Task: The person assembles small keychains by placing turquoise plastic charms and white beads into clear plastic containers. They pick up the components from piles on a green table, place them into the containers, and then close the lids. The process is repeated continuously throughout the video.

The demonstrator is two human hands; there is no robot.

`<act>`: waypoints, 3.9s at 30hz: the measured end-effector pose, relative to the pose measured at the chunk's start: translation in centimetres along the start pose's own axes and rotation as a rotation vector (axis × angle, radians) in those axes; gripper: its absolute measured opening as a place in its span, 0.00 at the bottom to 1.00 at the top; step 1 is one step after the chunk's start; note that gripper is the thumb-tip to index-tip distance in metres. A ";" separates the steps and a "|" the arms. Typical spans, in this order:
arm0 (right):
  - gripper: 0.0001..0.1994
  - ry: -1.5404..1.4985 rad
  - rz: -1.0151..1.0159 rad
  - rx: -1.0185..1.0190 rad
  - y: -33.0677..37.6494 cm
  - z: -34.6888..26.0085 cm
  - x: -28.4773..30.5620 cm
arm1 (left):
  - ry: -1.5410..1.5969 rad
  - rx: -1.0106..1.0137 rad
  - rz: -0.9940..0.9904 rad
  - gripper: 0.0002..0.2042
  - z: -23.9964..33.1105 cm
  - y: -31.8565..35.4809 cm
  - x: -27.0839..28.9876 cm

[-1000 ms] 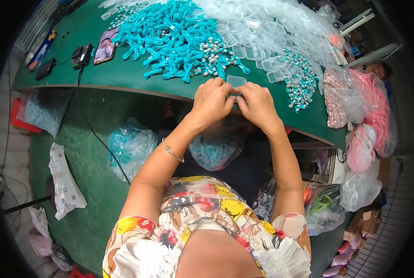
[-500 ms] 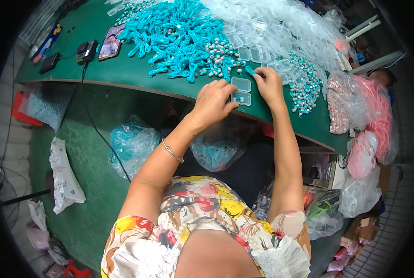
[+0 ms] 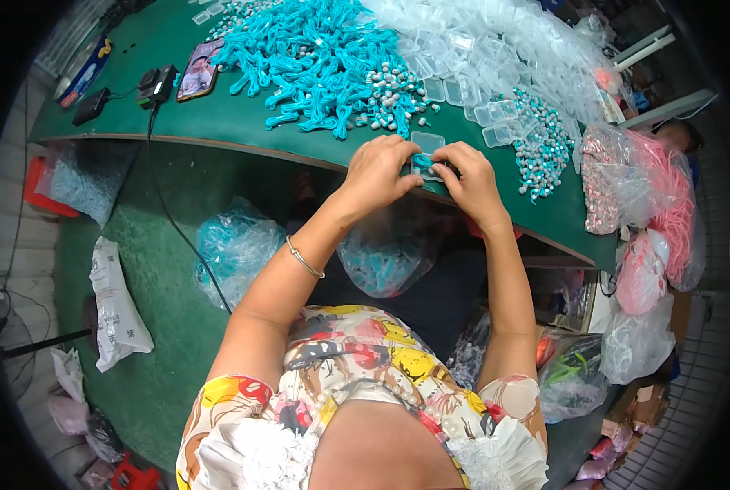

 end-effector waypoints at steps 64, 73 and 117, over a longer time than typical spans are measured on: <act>0.30 0.508 0.094 -0.570 0.7 10.2 4.7 | -0.063 -0.208 -0.176 0.10 2.1 5.2 -5.8; 0.23 0.033 0.244 -0.394 1.2 10.9 4.5 | -0.022 -0.284 -0.075 0.07 4.2 4.3 -4.0; 0.07 -0.409 0.337 -0.365 6.4 4.4 2.4 | 0.057 -0.082 -0.158 0.09 2.0 -4.3 -2.3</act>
Point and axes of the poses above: each hand's wrist, its own y-axis away from the middle knuckle, its own x-axis out of the back of the hand, z = x × y, the point moved 5 cm from there along -y, towards the middle knuckle, and after that the axes turned 11 degrees about -z, right-handed, at the moved point
